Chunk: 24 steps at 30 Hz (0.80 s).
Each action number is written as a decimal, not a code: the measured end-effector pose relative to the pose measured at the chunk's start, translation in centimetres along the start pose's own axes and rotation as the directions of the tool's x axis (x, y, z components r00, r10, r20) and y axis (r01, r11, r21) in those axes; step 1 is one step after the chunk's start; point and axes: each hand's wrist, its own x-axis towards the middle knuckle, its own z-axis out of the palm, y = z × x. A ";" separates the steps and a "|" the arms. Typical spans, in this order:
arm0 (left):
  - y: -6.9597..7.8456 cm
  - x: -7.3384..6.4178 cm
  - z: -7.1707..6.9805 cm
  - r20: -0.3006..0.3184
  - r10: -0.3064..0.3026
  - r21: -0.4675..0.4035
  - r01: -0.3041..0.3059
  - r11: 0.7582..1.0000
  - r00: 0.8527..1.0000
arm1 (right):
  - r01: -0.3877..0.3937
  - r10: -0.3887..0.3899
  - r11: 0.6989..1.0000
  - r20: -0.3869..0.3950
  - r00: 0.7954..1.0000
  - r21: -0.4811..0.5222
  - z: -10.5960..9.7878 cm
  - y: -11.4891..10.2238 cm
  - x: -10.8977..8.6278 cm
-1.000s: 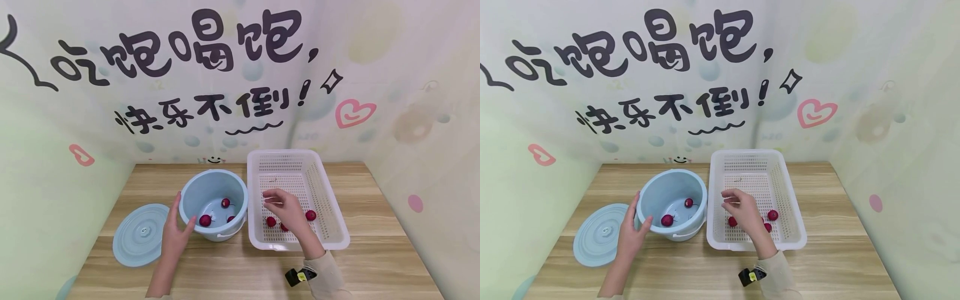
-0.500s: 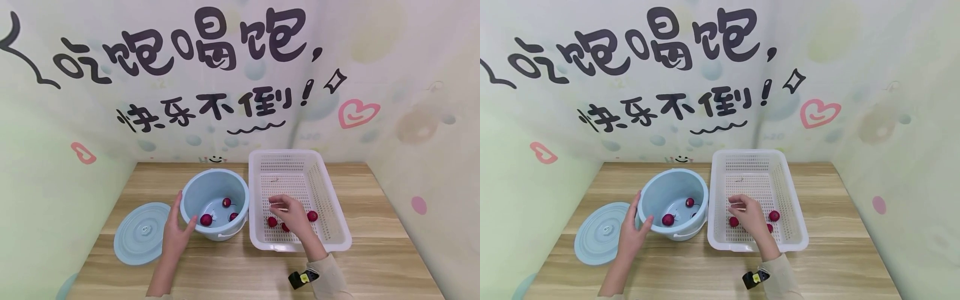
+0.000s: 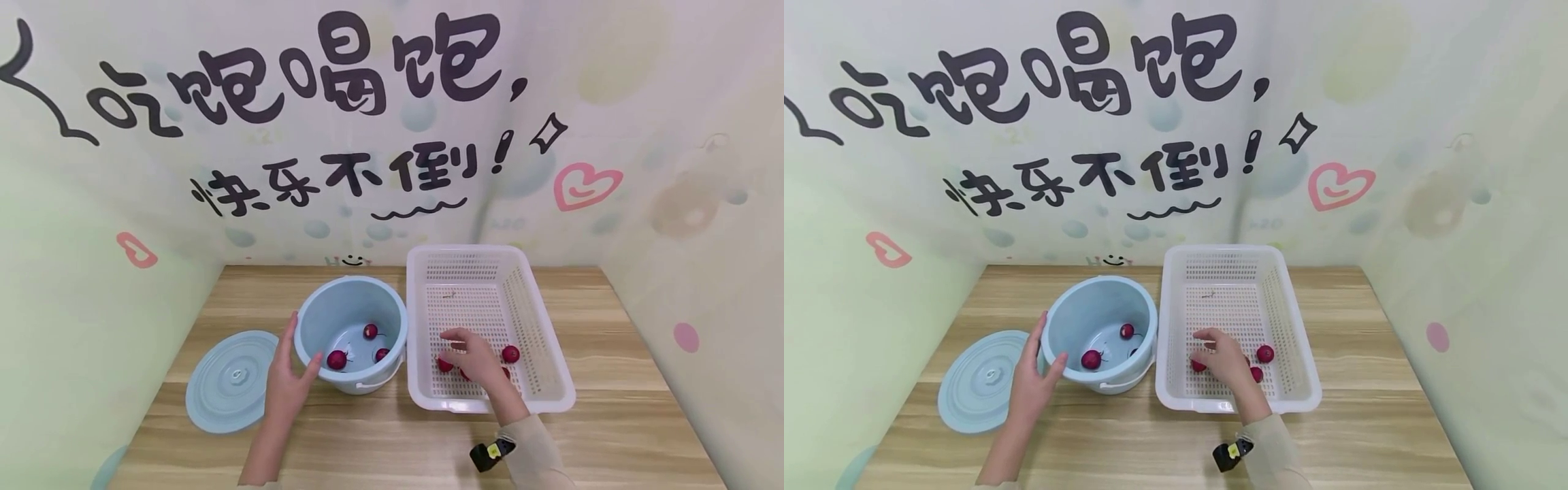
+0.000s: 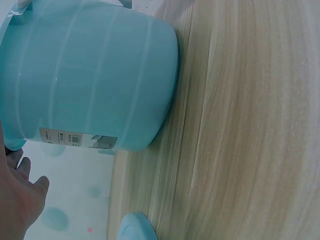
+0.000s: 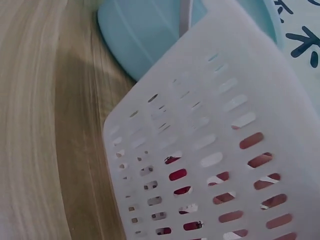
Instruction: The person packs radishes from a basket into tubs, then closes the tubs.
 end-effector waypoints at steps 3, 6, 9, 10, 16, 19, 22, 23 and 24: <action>0.0 0.0 0.0 0.001 -0.006 0.004 0.006 1.000 1.000 | 0.014 -0.011 0.998 0.058 0.998 -0.063 0.3 0.2 0.1; 0.0 0.0 0.0 0.002 -0.007 0.002 0.007 1.000 1.000 | 0.033 -0.018 0.991 0.111 0.994 -0.130 0.6 0.2 0.1; 0.0 -0.1 0.0 0.004 -0.008 -0.007 0.008 1.000 1.000 | 0.046 -0.018 0.977 0.134 0.991 -0.206 0.7 0.2 0.1; 0.1 -0.1 0.0 0.004 -0.009 -0.011 0.009 1.000 1.000 | 0.056 -0.024 0.972 0.140 0.990 -0.228 0.8 0.2 0.1; 0.2 -0.1 0.0 0.001 -0.009 -0.014 0.009 1.000 1.000 | 0.082 -0.047 0.953 0.124 0.991 -0.291 1.0 0.3 -0.1; 0.2 0.0 0.0 -0.002 -0.006 -0.009 0.006 1.000 1.000 | 0.088 -0.051 0.948 0.125 0.991 -0.305 1.0 0.2 -0.2; 0.2 0.0 0.0 -0.004 -0.006 -0.005 0.006 1.000 1.000 | 0.082 -0.042 0.947 0.132 0.990 -0.311 1.0 0.1 -0.2; 0.1 0.0 0.0 -0.004 -0.006 -0.003 0.006 1.000 1.000 | 0.080 -0.041 0.948 0.131 0.991 -0.307 1.0 0.1 -0.1; 0.1 0.0 0.0 -0.005 -0.005 -0.002 0.005 1.000 1.000 | 0.080 -0.042 0.951 0.130 0.991 -0.299 1.0 0.0 -0.1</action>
